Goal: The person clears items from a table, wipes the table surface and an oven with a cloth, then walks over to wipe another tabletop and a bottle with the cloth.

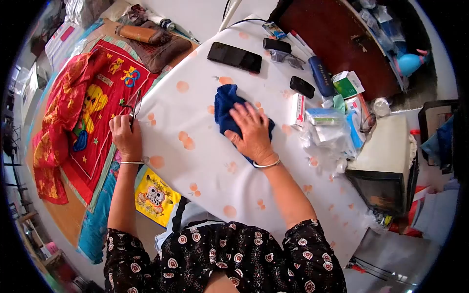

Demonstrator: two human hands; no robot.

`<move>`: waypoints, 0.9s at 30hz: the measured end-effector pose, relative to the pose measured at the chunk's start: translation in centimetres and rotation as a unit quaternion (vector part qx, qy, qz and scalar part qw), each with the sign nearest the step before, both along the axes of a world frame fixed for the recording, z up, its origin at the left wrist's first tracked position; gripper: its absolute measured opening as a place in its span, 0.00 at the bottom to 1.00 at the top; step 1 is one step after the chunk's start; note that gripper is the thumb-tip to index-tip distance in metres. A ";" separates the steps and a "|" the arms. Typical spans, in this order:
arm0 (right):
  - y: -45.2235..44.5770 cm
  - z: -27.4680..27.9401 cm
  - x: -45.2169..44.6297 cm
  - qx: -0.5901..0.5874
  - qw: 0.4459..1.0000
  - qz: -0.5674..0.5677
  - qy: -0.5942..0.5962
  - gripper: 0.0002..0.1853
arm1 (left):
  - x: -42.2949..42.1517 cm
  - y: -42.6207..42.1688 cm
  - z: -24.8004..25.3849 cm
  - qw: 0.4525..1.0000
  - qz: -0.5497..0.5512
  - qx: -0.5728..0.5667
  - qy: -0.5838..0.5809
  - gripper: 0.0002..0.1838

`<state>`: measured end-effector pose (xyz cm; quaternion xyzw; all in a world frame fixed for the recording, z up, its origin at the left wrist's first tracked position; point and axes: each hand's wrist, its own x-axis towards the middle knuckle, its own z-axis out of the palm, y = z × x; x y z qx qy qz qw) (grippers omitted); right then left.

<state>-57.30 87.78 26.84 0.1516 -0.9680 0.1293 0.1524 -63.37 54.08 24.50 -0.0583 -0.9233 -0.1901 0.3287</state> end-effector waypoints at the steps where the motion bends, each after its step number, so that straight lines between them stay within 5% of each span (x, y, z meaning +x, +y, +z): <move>1: 0.5 -0.3 -0.6 0.001 0.999 -0.040 0.017 0.29 | 0.1 0.0 0.0 1.000 0.000 0.001 -0.001 0.07; 4: 3.0 -1.2 -3.1 -0.083 0.989 -0.110 0.052 0.20 | 0.1 0.3 0.2 1.000 -0.006 0.009 0.006 0.06; 7: 5.7 -0.9 -5.3 -0.388 0.917 -0.095 0.004 0.07 | -0.1 0.3 0.3 1.000 -0.009 0.011 0.000 0.06; 10: 9.5 -1.8 -7.6 -0.184 0.963 -0.198 0.009 0.09 | 0.1 0.3 0.4 1.000 -0.005 0.015 -0.007 0.06; 13: 10.1 -2.3 -9.2 -0.116 0.984 -0.121 0.063 0.12 | 0.0 0.4 0.4 1.000 -0.002 0.009 -0.007 0.06; 27: 8.3 -1.5 -7.1 -0.029 0.995 -0.063 0.078 0.16 | 0.1 0.4 0.4 1.000 -0.001 0.009 -0.003 0.06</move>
